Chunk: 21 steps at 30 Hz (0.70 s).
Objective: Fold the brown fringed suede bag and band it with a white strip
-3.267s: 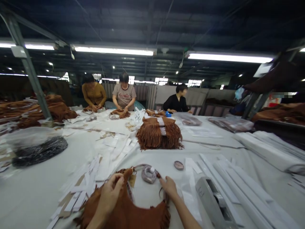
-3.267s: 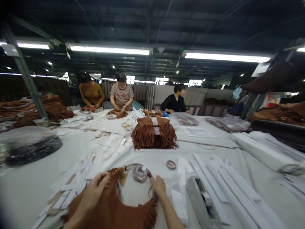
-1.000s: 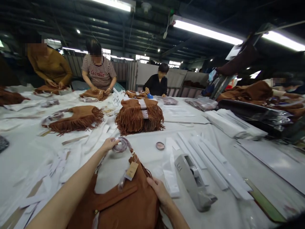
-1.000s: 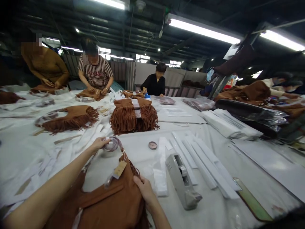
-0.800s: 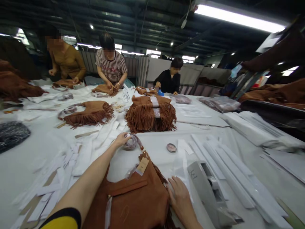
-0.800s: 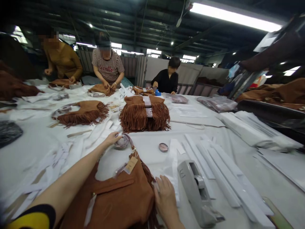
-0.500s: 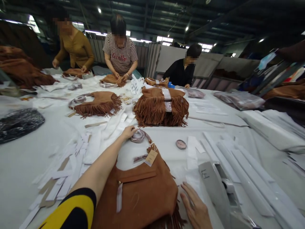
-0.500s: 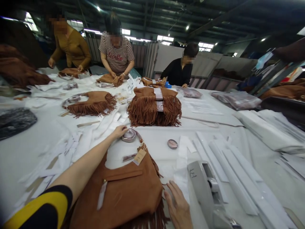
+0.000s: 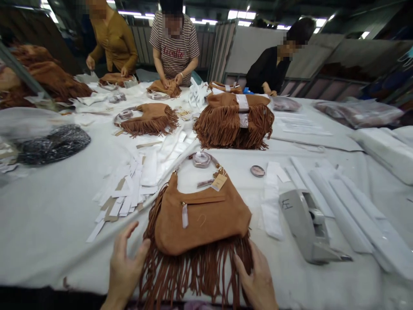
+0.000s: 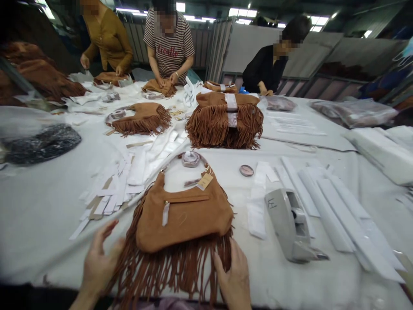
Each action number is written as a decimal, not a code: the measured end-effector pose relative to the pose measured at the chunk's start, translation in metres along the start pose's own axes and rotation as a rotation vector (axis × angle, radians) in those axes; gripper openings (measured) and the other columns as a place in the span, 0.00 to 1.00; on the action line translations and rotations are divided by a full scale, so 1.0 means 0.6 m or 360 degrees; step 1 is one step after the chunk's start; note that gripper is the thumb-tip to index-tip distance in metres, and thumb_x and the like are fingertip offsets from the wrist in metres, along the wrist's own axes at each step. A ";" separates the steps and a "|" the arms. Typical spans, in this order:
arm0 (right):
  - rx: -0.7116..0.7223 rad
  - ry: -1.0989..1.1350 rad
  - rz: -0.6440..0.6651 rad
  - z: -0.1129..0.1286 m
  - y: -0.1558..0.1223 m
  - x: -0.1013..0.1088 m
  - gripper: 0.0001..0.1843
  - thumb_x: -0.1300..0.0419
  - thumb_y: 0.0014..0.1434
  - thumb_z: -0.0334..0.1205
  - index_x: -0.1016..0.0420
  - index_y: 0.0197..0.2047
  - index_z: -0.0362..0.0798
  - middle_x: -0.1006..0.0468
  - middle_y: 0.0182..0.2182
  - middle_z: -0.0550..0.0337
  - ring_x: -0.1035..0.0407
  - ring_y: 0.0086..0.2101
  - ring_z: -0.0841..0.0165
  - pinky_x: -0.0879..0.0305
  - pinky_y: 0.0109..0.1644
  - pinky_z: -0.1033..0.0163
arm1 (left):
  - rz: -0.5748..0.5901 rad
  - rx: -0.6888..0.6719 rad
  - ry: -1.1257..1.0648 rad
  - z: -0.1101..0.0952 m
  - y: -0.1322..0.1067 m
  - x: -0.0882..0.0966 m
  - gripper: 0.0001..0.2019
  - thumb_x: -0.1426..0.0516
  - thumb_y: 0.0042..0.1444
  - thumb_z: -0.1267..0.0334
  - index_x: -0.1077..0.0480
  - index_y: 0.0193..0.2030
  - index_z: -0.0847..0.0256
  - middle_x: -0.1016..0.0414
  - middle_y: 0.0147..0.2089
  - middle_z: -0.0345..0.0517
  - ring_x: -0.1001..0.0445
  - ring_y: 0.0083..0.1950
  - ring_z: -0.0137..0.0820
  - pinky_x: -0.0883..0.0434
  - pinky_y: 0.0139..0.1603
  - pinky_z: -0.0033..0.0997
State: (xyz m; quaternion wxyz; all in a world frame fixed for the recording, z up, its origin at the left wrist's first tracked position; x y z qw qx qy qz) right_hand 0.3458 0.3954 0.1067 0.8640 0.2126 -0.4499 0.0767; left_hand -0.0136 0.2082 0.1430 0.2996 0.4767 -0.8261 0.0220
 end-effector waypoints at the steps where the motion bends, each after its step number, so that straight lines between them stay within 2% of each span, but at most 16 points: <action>1: 0.0007 -0.0019 0.0020 0.011 0.000 -0.004 0.34 0.44 0.59 0.56 0.43 0.62 0.46 0.31 0.55 0.43 0.36 0.54 0.51 0.35 0.57 0.40 | 0.0053 -0.0065 0.0064 -0.003 -0.036 -0.009 0.34 0.41 0.53 0.47 0.43 0.64 0.57 0.37 0.63 0.55 0.37 0.63 0.47 0.39 0.64 0.56; 3: -0.0003 -0.0049 0.0051 0.028 0.007 -0.013 0.36 0.43 0.57 0.58 0.43 0.62 0.45 0.31 0.53 0.42 0.37 0.53 0.50 0.36 0.56 0.40 | 0.0171 -0.0245 0.0142 -0.021 -0.074 -0.042 0.41 0.39 0.52 0.49 0.52 0.69 0.56 0.48 0.69 0.57 0.46 0.68 0.50 0.43 0.66 0.59; 5: -0.0029 -0.0075 0.0045 0.039 0.018 -0.022 0.35 0.44 0.57 0.56 0.41 0.60 0.42 0.30 0.49 0.42 0.35 0.50 0.50 0.34 0.54 0.41 | 0.0309 -0.0431 0.0159 -0.040 -0.070 -0.078 0.39 0.39 0.53 0.54 0.51 0.69 0.53 0.53 0.71 0.56 0.50 0.70 0.49 0.44 0.66 0.59; 7: -0.0018 -0.0060 0.0020 0.044 0.027 -0.029 0.31 0.47 0.59 0.50 0.42 0.60 0.40 0.29 0.46 0.42 0.34 0.48 0.51 0.32 0.52 0.43 | 0.0445 -0.0564 0.0139 -0.049 -0.039 -0.104 0.29 0.42 0.56 0.61 0.42 0.64 0.52 0.49 0.69 0.53 0.47 0.68 0.47 0.42 0.66 0.57; 9: 0.0069 0.0024 0.0018 0.047 0.032 -0.031 0.27 0.50 0.58 0.40 0.42 0.60 0.41 0.28 0.46 0.44 0.31 0.46 0.55 0.30 0.50 0.45 | 0.0549 -0.0639 0.0087 -0.048 0.001 -0.115 0.22 0.44 0.56 0.67 0.35 0.59 0.52 0.40 0.65 0.51 0.41 0.65 0.44 0.41 0.65 0.54; 12: 0.0216 0.0166 0.0074 0.044 0.030 -0.023 0.24 0.53 0.55 0.33 0.34 0.55 0.45 0.24 0.41 0.51 0.28 0.43 0.59 0.28 0.48 0.51 | 0.0680 -0.0656 0.0016 -0.034 0.045 -0.118 0.18 0.43 0.55 0.65 0.32 0.54 0.52 0.34 0.60 0.49 0.37 0.62 0.41 0.39 0.64 0.51; 14: 0.0215 0.0222 0.0103 0.030 0.025 -0.011 0.22 0.54 0.54 0.32 0.30 0.51 0.47 0.24 0.37 0.54 0.26 0.38 0.61 0.26 0.43 0.54 | 0.0759 -0.0647 0.0000 -0.027 0.055 -0.118 0.17 0.42 0.55 0.62 0.31 0.53 0.51 0.33 0.58 0.48 0.35 0.60 0.40 0.38 0.63 0.50; 17: 0.0116 0.0306 0.0218 -0.002 0.018 -0.004 0.25 0.56 0.52 0.30 0.28 0.49 0.49 0.24 0.34 0.58 0.28 0.26 0.67 0.26 0.31 0.59 | 0.0734 -0.0629 0.0011 -0.024 0.043 -0.114 0.19 0.42 0.55 0.62 0.32 0.55 0.51 0.34 0.60 0.48 0.36 0.61 0.40 0.38 0.63 0.49; 18: 0.0120 0.0304 0.0243 -0.011 0.015 -0.003 0.25 0.57 0.51 0.29 0.28 0.49 0.49 0.24 0.33 0.58 0.28 0.25 0.67 0.26 0.30 0.60 | 0.0687 -0.0621 0.0031 -0.025 0.033 -0.110 0.21 0.42 0.55 0.61 0.33 0.57 0.51 0.36 0.62 0.49 0.38 0.63 0.41 0.38 0.63 0.49; 19: 0.0160 0.0272 0.0233 -0.016 0.013 0.000 0.26 0.56 0.50 0.29 0.28 0.48 0.49 0.24 0.34 0.58 0.28 0.26 0.67 0.25 0.32 0.59 | 0.0615 -0.0605 0.0061 -0.025 0.021 -0.106 0.23 0.43 0.56 0.61 0.36 0.59 0.51 0.38 0.63 0.50 0.40 0.64 0.42 0.39 0.64 0.51; 21: 0.0309 0.0116 0.0052 -0.018 0.006 0.015 0.24 0.53 0.50 0.30 0.27 0.48 0.49 0.23 0.39 0.54 0.26 0.36 0.61 0.25 0.41 0.53 | 0.0389 -0.0540 0.0132 -0.021 -0.009 -0.091 0.26 0.44 0.58 0.59 0.42 0.63 0.53 0.41 0.65 0.53 0.43 0.66 0.44 0.40 0.64 0.53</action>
Point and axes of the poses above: each hand's wrist, its own y-axis towards the middle knuckle, its own x-axis out of the back of the hand, z = x × y, the point moved 6 cm from there along y, towards the middle knuckle
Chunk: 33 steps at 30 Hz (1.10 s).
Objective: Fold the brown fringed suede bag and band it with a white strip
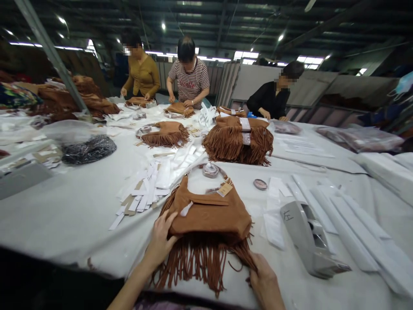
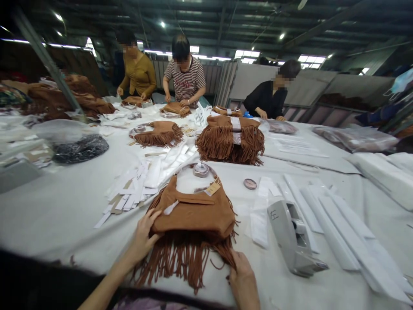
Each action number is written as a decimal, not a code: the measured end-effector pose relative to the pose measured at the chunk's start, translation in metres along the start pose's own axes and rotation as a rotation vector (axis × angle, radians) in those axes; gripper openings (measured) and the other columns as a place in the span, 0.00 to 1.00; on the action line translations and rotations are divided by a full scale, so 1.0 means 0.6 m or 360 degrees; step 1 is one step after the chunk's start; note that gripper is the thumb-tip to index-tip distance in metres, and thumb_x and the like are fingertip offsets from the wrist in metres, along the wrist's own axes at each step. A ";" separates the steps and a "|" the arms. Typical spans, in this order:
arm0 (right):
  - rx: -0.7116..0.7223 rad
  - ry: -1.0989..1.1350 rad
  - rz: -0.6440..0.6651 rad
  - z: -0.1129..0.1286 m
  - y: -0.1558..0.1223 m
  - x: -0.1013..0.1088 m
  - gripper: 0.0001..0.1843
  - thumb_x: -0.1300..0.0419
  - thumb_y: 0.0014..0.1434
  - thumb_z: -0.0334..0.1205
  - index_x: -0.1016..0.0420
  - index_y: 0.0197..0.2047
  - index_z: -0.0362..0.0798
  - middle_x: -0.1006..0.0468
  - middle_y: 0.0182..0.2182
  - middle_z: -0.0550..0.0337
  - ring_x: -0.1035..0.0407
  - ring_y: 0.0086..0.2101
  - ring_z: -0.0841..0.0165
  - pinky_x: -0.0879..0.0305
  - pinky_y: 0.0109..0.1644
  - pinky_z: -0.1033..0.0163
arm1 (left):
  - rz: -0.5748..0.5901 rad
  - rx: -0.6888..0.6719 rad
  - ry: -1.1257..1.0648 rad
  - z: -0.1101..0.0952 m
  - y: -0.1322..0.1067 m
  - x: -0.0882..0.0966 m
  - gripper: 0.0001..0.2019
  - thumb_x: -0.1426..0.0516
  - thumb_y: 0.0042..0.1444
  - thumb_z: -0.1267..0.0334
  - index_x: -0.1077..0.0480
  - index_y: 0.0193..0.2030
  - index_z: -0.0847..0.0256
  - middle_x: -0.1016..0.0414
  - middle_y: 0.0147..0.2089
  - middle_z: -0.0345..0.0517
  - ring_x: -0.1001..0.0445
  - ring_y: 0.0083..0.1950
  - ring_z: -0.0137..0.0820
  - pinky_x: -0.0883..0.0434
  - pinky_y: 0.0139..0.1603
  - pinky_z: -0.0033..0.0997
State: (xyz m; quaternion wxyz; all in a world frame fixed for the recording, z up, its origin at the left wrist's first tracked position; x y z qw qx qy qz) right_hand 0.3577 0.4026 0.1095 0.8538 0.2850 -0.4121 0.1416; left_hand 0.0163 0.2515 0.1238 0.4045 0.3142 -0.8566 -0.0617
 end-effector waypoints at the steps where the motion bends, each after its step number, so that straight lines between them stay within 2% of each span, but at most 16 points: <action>1: 0.0064 -0.0112 -0.0120 0.005 -0.006 0.009 0.24 0.52 0.50 0.32 0.28 0.49 0.49 0.24 0.42 0.51 0.27 0.42 0.57 0.26 0.45 0.48 | -0.0128 0.0058 0.0049 -0.002 -0.020 0.005 0.27 0.45 0.58 0.57 0.44 0.64 0.54 0.41 0.65 0.54 0.42 0.66 0.45 0.40 0.63 0.54; 4: 0.0173 -0.0291 -0.0339 0.032 -0.028 0.017 0.26 0.49 0.53 0.35 0.34 0.56 0.49 0.28 0.50 0.46 0.32 0.49 0.50 0.30 0.50 0.40 | -0.0403 0.0193 0.0177 -0.005 -0.086 0.007 0.26 0.45 0.58 0.52 0.43 0.62 0.57 0.34 0.57 0.57 0.36 0.60 0.47 0.36 0.59 0.55; 6: 0.0247 -0.0258 -0.0310 0.058 -0.043 0.000 0.26 0.48 0.57 0.38 0.38 0.60 0.49 0.29 0.51 0.46 0.32 0.50 0.52 0.30 0.51 0.43 | -0.0392 0.0179 0.0284 -0.012 -0.121 -0.010 0.25 0.44 0.57 0.50 0.40 0.59 0.58 0.32 0.54 0.57 0.33 0.56 0.48 0.34 0.56 0.54; 8: 0.0359 -0.0240 -0.0217 0.087 -0.053 -0.033 0.27 0.44 0.58 0.43 0.39 0.61 0.49 0.28 0.49 0.45 0.30 0.47 0.54 0.27 0.47 0.48 | -0.0293 0.0101 0.0439 -0.022 -0.140 -0.036 0.27 0.43 0.55 0.48 0.38 0.58 0.57 0.32 0.55 0.58 0.32 0.54 0.49 0.32 0.52 0.54; 11: 0.0518 -0.0290 -0.0064 0.123 -0.056 -0.090 0.29 0.39 0.56 0.49 0.36 0.59 0.50 0.25 0.44 0.46 0.28 0.40 0.54 0.24 0.38 0.51 | -0.0156 0.0007 0.0632 -0.034 -0.137 -0.075 0.22 0.42 0.55 0.52 0.33 0.56 0.54 0.32 0.55 0.58 0.30 0.51 0.50 0.30 0.47 0.54; 14: 0.0505 -0.0211 -0.0032 0.138 -0.042 -0.117 0.18 0.47 0.61 0.37 0.31 0.54 0.51 0.25 0.41 0.48 0.28 0.40 0.57 0.25 0.40 0.53 | -0.0087 -0.0079 0.0500 -0.043 -0.110 -0.093 0.12 0.50 0.61 0.62 0.28 0.47 0.55 0.29 0.47 0.56 0.27 0.45 0.42 0.27 0.43 0.44; 17: 0.0483 -0.0119 -0.0027 0.134 -0.021 -0.101 0.22 0.55 0.59 0.26 0.30 0.51 0.51 0.26 0.39 0.49 0.28 0.41 0.59 0.25 0.44 0.54 | -0.0024 -0.0079 0.0252 -0.042 -0.088 -0.081 0.14 0.55 0.63 0.66 0.28 0.40 0.55 0.28 0.40 0.51 0.25 0.40 0.38 0.26 0.40 0.37; 22: 0.0405 -0.0036 -0.0075 0.076 -0.005 -0.020 0.19 0.52 0.61 0.29 0.29 0.52 0.50 0.26 0.38 0.50 0.28 0.40 0.61 0.25 0.42 0.56 | 0.0097 -0.0044 0.0103 -0.016 -0.103 -0.030 0.11 0.53 0.64 0.61 0.29 0.40 0.54 0.29 0.36 0.47 0.26 0.38 0.35 0.27 0.41 0.36; 25: 0.0484 0.0010 0.0002 0.052 -0.017 0.002 0.20 0.55 0.61 0.29 0.28 0.50 0.50 0.25 0.36 0.52 0.28 0.37 0.63 0.24 0.39 0.58 | 0.0045 -0.0006 0.0209 -0.007 -0.126 -0.006 0.10 0.51 0.63 0.59 0.28 0.38 0.54 0.29 0.35 0.47 0.27 0.38 0.37 0.28 0.41 0.40; 28: 0.0550 -0.0061 0.0015 0.060 -0.030 0.010 0.17 0.52 0.61 0.31 0.26 0.48 0.49 0.24 0.38 0.50 0.28 0.39 0.61 0.24 0.40 0.54 | -0.0207 0.0004 0.0364 -0.033 -0.138 0.017 0.08 0.46 0.60 0.57 0.28 0.42 0.53 0.28 0.41 0.49 0.28 0.43 0.41 0.30 0.48 0.47; 30: 0.0507 -0.0141 -0.0046 0.075 -0.030 0.016 0.13 0.46 0.60 0.34 0.26 0.47 0.48 0.25 0.41 0.48 0.29 0.42 0.58 0.25 0.43 0.49 | -0.0353 -0.0060 0.0421 -0.068 -0.131 0.025 0.14 0.42 0.57 0.55 0.30 0.50 0.53 0.29 0.50 0.52 0.31 0.51 0.45 0.34 0.54 0.51; 32: 0.0537 -0.0138 -0.0108 0.099 -0.026 0.019 0.14 0.44 0.58 0.35 0.26 0.48 0.47 0.25 0.44 0.47 0.29 0.45 0.57 0.26 0.46 0.47 | -0.0338 -0.0221 0.0449 -0.103 -0.107 0.020 0.21 0.41 0.57 0.55 0.33 0.57 0.51 0.32 0.57 0.54 0.34 0.58 0.47 0.39 0.60 0.54; 33: 0.0591 -0.0105 -0.0105 0.113 -0.023 0.016 0.15 0.44 0.59 0.34 0.27 0.49 0.47 0.25 0.46 0.47 0.30 0.46 0.58 0.26 0.48 0.48 | -0.0253 -0.0309 0.0454 -0.116 -0.088 0.012 0.22 0.42 0.58 0.56 0.35 0.59 0.50 0.34 0.60 0.53 0.36 0.60 0.48 0.41 0.62 0.55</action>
Point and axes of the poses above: each hand's wrist, its own y-axis towards the middle knuckle, its own x-axis out of the back of the hand, z = x × y, the point moved 6 cm from there along y, towards the middle knuckle
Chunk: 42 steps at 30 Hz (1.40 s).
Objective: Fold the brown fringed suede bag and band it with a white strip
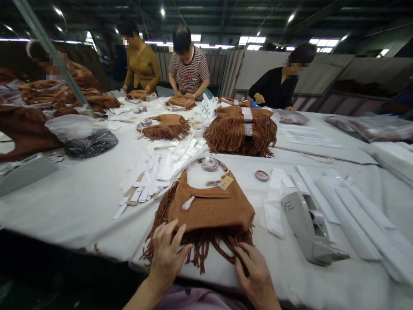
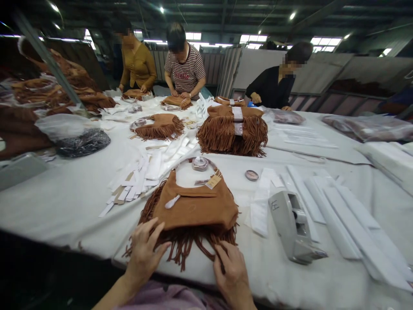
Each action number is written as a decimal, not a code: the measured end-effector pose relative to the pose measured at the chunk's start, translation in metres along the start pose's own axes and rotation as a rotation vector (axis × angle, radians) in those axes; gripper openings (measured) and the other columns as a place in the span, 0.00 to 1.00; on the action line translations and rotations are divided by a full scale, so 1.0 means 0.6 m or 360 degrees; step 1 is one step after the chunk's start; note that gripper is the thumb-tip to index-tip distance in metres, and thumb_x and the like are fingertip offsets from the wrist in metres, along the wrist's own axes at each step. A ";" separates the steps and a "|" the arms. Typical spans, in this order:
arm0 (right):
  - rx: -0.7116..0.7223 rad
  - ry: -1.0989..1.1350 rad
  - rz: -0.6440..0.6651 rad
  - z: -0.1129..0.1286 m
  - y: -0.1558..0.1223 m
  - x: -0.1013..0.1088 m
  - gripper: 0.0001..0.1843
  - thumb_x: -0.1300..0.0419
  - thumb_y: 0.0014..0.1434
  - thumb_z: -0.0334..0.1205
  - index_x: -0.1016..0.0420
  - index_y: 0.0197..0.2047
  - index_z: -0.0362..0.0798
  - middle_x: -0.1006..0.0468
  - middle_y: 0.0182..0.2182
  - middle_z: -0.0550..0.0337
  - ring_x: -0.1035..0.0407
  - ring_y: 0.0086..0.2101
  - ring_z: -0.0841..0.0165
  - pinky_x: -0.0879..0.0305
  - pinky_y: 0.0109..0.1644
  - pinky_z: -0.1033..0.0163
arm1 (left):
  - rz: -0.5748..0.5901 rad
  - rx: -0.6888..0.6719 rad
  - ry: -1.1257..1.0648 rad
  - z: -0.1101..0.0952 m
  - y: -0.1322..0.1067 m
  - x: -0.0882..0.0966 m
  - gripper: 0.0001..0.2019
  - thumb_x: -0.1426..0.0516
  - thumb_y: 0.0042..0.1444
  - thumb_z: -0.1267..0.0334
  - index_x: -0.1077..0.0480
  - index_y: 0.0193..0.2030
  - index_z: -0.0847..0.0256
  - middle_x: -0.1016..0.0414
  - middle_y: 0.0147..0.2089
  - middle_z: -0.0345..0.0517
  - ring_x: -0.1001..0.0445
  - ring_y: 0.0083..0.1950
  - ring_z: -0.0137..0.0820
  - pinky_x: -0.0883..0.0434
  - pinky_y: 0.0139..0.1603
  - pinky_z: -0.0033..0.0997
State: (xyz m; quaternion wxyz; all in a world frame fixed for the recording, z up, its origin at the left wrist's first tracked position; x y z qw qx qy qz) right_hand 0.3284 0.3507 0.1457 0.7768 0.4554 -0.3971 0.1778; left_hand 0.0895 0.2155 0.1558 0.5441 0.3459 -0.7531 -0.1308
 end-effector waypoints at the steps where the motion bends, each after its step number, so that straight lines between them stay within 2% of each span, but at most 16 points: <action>1: 0.0066 0.0047 0.0033 0.012 0.007 -0.007 0.17 0.45 0.59 0.32 0.28 0.51 0.48 0.25 0.47 0.47 0.30 0.48 0.59 0.27 0.49 0.50 | 0.0103 -0.0090 -0.0028 -0.006 0.021 -0.011 0.21 0.44 0.59 0.58 0.36 0.60 0.49 0.34 0.61 0.52 0.37 0.61 0.47 0.43 0.63 0.56; 4: 0.0234 0.0165 0.0293 0.037 0.022 -0.045 0.24 0.49 0.58 0.28 0.31 0.57 0.48 0.25 0.51 0.48 0.31 0.52 0.61 0.28 0.53 0.54 | 0.0447 -0.0236 -0.0251 0.009 0.084 -0.052 0.18 0.50 0.63 0.63 0.35 0.60 0.51 0.28 0.56 0.50 0.31 0.56 0.41 0.37 0.61 0.51; 7: 0.0267 0.0203 0.0479 0.040 0.029 -0.080 0.25 0.50 0.56 0.26 0.31 0.57 0.46 0.24 0.51 0.47 0.30 0.50 0.61 0.28 0.53 0.53 | 0.0694 -0.0184 -0.0488 0.050 0.132 -0.084 0.18 0.51 0.64 0.61 0.34 0.59 0.53 0.25 0.53 0.49 0.28 0.53 0.38 0.32 0.57 0.44; 10: 0.0255 0.0240 0.0479 0.034 0.035 -0.090 0.24 0.51 0.58 0.26 0.31 0.57 0.46 0.23 0.48 0.48 0.29 0.48 0.62 0.29 0.53 0.55 | 0.0812 -0.0071 -0.0625 0.080 0.158 -0.101 0.17 0.50 0.64 0.58 0.33 0.58 0.53 0.26 0.55 0.48 0.28 0.55 0.38 0.32 0.58 0.41; 14: 0.0281 0.0180 0.0572 0.033 0.049 -0.093 0.29 0.51 0.59 0.26 0.40 0.63 0.46 0.24 0.44 0.50 0.30 0.43 0.64 0.29 0.49 0.59 | 0.0862 -0.0090 -0.0707 0.086 0.165 -0.109 0.16 0.50 0.63 0.58 0.31 0.56 0.53 0.25 0.55 0.45 0.28 0.55 0.37 0.33 0.59 0.38; 19: 0.0368 -0.0163 0.0860 0.046 0.071 -0.110 0.30 0.51 0.57 0.24 0.39 0.62 0.52 0.27 0.39 0.53 0.32 0.39 0.64 0.31 0.42 0.60 | 0.0763 -0.0205 -0.0586 0.084 0.149 -0.102 0.18 0.51 0.64 0.57 0.32 0.57 0.54 0.26 0.54 0.49 0.29 0.54 0.39 0.33 0.57 0.42; 23: 0.0395 -0.0228 0.0918 0.051 0.078 -0.115 0.24 0.49 0.59 0.27 0.34 0.56 0.55 0.29 0.39 0.55 0.34 0.38 0.64 0.35 0.38 0.62 | 0.0752 -0.0211 -0.0464 0.078 0.135 -0.090 0.18 0.52 0.65 0.56 0.33 0.58 0.53 0.25 0.51 0.50 0.28 0.50 0.39 0.33 0.55 0.43; 26: 0.0363 -0.0192 0.0936 0.046 0.077 -0.115 0.19 0.49 0.60 0.27 0.31 0.51 0.54 0.30 0.38 0.56 0.36 0.38 0.65 0.38 0.37 0.63 | 0.0682 -0.0229 -0.0373 0.066 0.127 -0.078 0.18 0.51 0.65 0.57 0.34 0.59 0.52 0.26 0.51 0.50 0.30 0.52 0.39 0.35 0.57 0.44; 29: 0.0280 -0.0127 0.0960 0.041 0.076 -0.115 0.16 0.49 0.61 0.30 0.30 0.50 0.53 0.30 0.38 0.57 0.36 0.38 0.66 0.39 0.40 0.63 | 0.0484 -0.0229 -0.0216 0.050 0.114 -0.062 0.19 0.49 0.63 0.62 0.36 0.61 0.51 0.30 0.56 0.50 0.34 0.56 0.40 0.37 0.59 0.48; 32: 0.0091 -0.0006 0.0950 0.040 0.075 -0.116 0.11 0.51 0.64 0.37 0.29 0.46 0.51 0.30 0.37 0.57 0.35 0.39 0.66 0.39 0.43 0.62 | 0.0133 -0.0190 -0.0063 0.027 0.084 -0.033 0.21 0.48 0.61 0.69 0.35 0.60 0.52 0.36 0.61 0.52 0.38 0.60 0.43 0.41 0.62 0.54; 34: -0.0071 0.0002 0.0913 0.042 0.072 -0.120 0.12 0.52 0.66 0.40 0.28 0.42 0.50 0.29 0.37 0.56 0.34 0.39 0.65 0.40 0.43 0.61 | -0.0131 -0.0193 -0.0069 0.001 0.056 -0.012 0.20 0.47 0.59 0.71 0.33 0.57 0.52 0.34 0.59 0.52 0.38 0.59 0.43 0.41 0.61 0.55; 36: -0.0232 -0.0084 0.0854 0.045 0.068 -0.126 0.12 0.50 0.65 0.42 0.28 0.39 0.49 0.28 0.37 0.55 0.34 0.39 0.63 0.40 0.43 0.59 | -0.0202 -0.0285 -0.0213 -0.034 0.028 -0.008 0.17 0.46 0.58 0.72 0.30 0.53 0.53 0.29 0.51 0.50 0.34 0.53 0.40 0.38 0.57 0.50; 37: -0.0311 -0.0146 0.0817 0.047 0.065 -0.129 0.10 0.49 0.64 0.41 0.28 0.39 0.48 0.28 0.37 0.54 0.34 0.39 0.61 0.40 0.44 0.58 | -0.0117 -0.0352 -0.0299 -0.053 0.018 -0.016 0.16 0.46 0.58 0.72 0.30 0.51 0.54 0.27 0.47 0.49 0.33 0.49 0.38 0.36 0.55 0.47; 39: -0.0439 -0.0252 0.0751 0.052 0.060 -0.134 0.08 0.47 0.61 0.35 0.28 0.41 0.48 0.27 0.39 0.52 0.34 0.41 0.58 0.41 0.45 0.56 | 0.0216 -0.0433 -0.0398 -0.085 0.004 -0.050 0.14 0.48 0.59 0.71 0.29 0.49 0.54 0.26 0.46 0.47 0.32 0.47 0.37 0.35 0.52 0.45; 42: -0.0517 -0.0332 0.0707 0.057 0.056 -0.140 0.15 0.47 0.57 0.27 0.28 0.46 0.48 0.26 0.42 0.51 0.33 0.43 0.57 0.40 0.47 0.55 | 0.0675 -0.0300 -0.0303 -0.094 0.002 -0.108 0.16 0.51 0.60 0.69 0.30 0.51 0.54 0.28 0.52 0.48 0.34 0.53 0.41 0.36 0.54 0.48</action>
Point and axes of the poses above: each hand's wrist, its own y-axis towards the middle knuckle, its own x-axis out of the back of the hand, z = x × y, the point moved 6 cm from there along y, towards the middle knuckle
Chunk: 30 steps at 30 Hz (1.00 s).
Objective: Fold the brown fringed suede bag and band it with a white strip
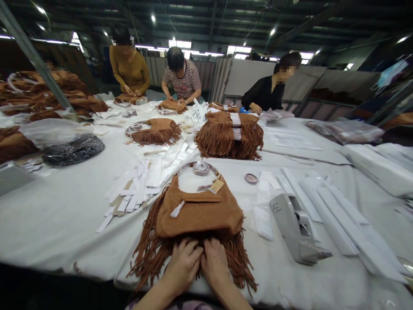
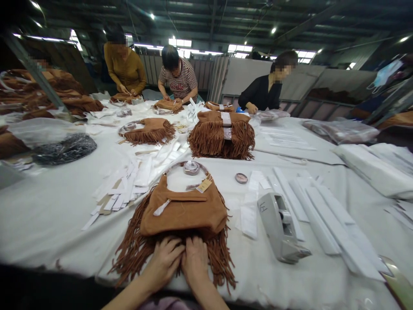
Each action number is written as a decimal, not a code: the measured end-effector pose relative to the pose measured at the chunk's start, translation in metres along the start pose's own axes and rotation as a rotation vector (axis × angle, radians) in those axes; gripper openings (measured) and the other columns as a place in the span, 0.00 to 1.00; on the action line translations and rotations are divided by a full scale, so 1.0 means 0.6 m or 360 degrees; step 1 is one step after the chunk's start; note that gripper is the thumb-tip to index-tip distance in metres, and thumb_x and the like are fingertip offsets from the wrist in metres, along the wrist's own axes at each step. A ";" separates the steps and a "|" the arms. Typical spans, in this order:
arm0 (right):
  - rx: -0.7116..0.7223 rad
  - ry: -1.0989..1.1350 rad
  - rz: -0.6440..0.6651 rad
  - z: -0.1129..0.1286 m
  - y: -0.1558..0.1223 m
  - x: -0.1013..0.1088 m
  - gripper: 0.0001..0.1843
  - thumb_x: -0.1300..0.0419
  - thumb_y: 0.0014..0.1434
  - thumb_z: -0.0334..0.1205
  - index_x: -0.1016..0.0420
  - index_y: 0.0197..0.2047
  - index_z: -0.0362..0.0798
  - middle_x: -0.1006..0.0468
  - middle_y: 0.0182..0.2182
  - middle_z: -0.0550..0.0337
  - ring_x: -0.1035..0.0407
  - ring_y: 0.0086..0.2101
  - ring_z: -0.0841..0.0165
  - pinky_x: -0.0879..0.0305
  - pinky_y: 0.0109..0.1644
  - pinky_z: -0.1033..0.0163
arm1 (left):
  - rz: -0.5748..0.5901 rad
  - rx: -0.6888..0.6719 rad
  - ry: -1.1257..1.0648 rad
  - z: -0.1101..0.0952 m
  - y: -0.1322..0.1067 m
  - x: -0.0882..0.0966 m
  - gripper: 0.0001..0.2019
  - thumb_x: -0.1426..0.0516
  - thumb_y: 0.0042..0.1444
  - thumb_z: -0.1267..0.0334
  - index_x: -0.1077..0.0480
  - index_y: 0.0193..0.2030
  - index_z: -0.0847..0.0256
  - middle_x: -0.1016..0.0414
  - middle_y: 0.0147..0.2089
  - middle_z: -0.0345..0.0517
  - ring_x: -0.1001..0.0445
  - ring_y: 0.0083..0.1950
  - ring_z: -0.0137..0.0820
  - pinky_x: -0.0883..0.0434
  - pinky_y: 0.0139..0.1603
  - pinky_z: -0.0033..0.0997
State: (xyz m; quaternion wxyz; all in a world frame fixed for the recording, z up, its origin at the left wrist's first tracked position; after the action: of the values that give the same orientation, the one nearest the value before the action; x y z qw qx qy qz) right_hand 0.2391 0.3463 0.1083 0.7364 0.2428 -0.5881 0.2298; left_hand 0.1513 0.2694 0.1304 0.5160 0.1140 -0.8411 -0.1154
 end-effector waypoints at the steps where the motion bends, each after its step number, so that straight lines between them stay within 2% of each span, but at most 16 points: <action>1: -0.0005 -0.0017 0.0004 0.000 0.001 -0.001 0.15 0.47 0.56 0.26 0.28 0.46 0.47 0.26 0.42 0.51 0.33 0.43 0.57 0.40 0.46 0.55 | 0.0108 0.0073 0.0018 0.008 0.007 -0.011 0.16 0.51 0.59 0.70 0.30 0.52 0.53 0.28 0.53 0.48 0.35 0.54 0.42 0.36 0.55 0.49; 5: 0.0050 -0.0135 0.0001 -0.015 0.008 0.006 0.15 0.48 0.56 0.22 0.27 0.40 0.46 0.25 0.37 0.51 0.32 0.40 0.58 0.38 0.44 0.56 | 0.0419 0.0166 0.0046 0.035 0.020 -0.024 0.18 0.50 0.56 0.71 0.30 0.51 0.52 0.30 0.52 0.46 0.37 0.57 0.43 0.38 0.58 0.48; 8: 0.0172 -0.0216 -0.0068 -0.036 0.010 0.018 0.16 0.49 0.55 0.19 0.26 0.36 0.47 0.25 0.35 0.53 0.33 0.38 0.60 0.38 0.43 0.58 | 0.0529 0.0161 0.0047 0.044 0.015 -0.014 0.21 0.51 0.54 0.74 0.32 0.52 0.52 0.31 0.54 0.45 0.37 0.57 0.42 0.37 0.57 0.44; 11: 0.0337 -0.0190 -0.0119 -0.058 0.005 0.024 0.16 0.47 0.53 0.18 0.27 0.33 0.47 0.26 0.34 0.55 0.34 0.37 0.61 0.39 0.41 0.60 | 0.0581 0.0179 0.0093 0.054 -0.001 -0.003 0.22 0.52 0.52 0.77 0.32 0.50 0.54 0.31 0.53 0.45 0.35 0.53 0.40 0.36 0.53 0.41; 15: 0.0499 -0.0079 -0.0285 -0.086 -0.012 0.030 0.14 0.47 0.55 0.21 0.26 0.36 0.48 0.27 0.33 0.56 0.36 0.34 0.63 0.39 0.39 0.60 | 0.0506 0.0240 0.0167 0.079 -0.037 0.010 0.19 0.52 0.52 0.78 0.30 0.45 0.56 0.30 0.51 0.45 0.36 0.52 0.41 0.38 0.54 0.44; 18: 0.0507 0.0064 -0.0405 -0.099 -0.028 0.040 0.14 0.48 0.55 0.23 0.26 0.39 0.47 0.26 0.35 0.56 0.36 0.35 0.64 0.39 0.41 0.59 | 0.0427 0.0261 0.0147 0.090 -0.061 0.022 0.17 0.51 0.53 0.77 0.29 0.43 0.57 0.28 0.48 0.45 0.35 0.49 0.39 0.38 0.51 0.43; 21: 0.0409 0.0198 -0.0457 -0.098 -0.041 0.056 0.11 0.47 0.56 0.27 0.27 0.40 0.46 0.26 0.39 0.54 0.35 0.39 0.63 0.39 0.45 0.57 | 0.0344 0.0230 0.0127 0.082 -0.068 0.038 0.11 0.50 0.58 0.71 0.28 0.41 0.57 0.27 0.46 0.46 0.34 0.47 0.39 0.37 0.48 0.44; 24: 0.0305 0.0234 -0.0497 -0.079 -0.044 0.070 0.10 0.47 0.60 0.33 0.26 0.42 0.47 0.26 0.36 0.54 0.34 0.39 0.62 0.39 0.45 0.56 | 0.0142 0.0262 0.0081 0.065 -0.055 0.053 0.10 0.50 0.62 0.64 0.28 0.43 0.57 0.26 0.44 0.48 0.31 0.45 0.39 0.34 0.46 0.44; 27: 0.0286 0.0200 -0.0361 -0.043 -0.027 0.063 0.12 0.49 0.64 0.38 0.27 0.46 0.47 0.26 0.33 0.55 0.33 0.37 0.63 0.37 0.43 0.58 | -0.0052 0.0278 -0.0109 0.051 -0.027 0.050 0.14 0.52 0.63 0.65 0.30 0.51 0.58 0.24 0.44 0.49 0.27 0.45 0.37 0.30 0.48 0.39; 30: 0.0176 0.0089 -0.0003 -0.011 0.007 0.034 0.15 0.48 0.63 0.39 0.30 0.51 0.47 0.23 0.35 0.53 0.29 0.37 0.62 0.36 0.40 0.60 | -0.0020 0.0309 -0.0253 0.049 0.006 0.029 0.16 0.53 0.63 0.67 0.32 0.54 0.56 0.22 0.46 0.48 0.24 0.46 0.35 0.28 0.48 0.33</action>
State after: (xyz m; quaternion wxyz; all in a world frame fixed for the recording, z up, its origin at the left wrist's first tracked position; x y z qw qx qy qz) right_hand 0.2457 0.3548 0.1272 0.7382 0.2771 -0.5536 0.2680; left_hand 0.1170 0.2698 0.1334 0.4334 0.1594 -0.8858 -0.0453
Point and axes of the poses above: each hand's wrist, its own y-axis towards the middle knuckle, its own x-axis out of the back of the hand, z = x × y, the point moved 6 cm from there along y, towards the middle knuckle
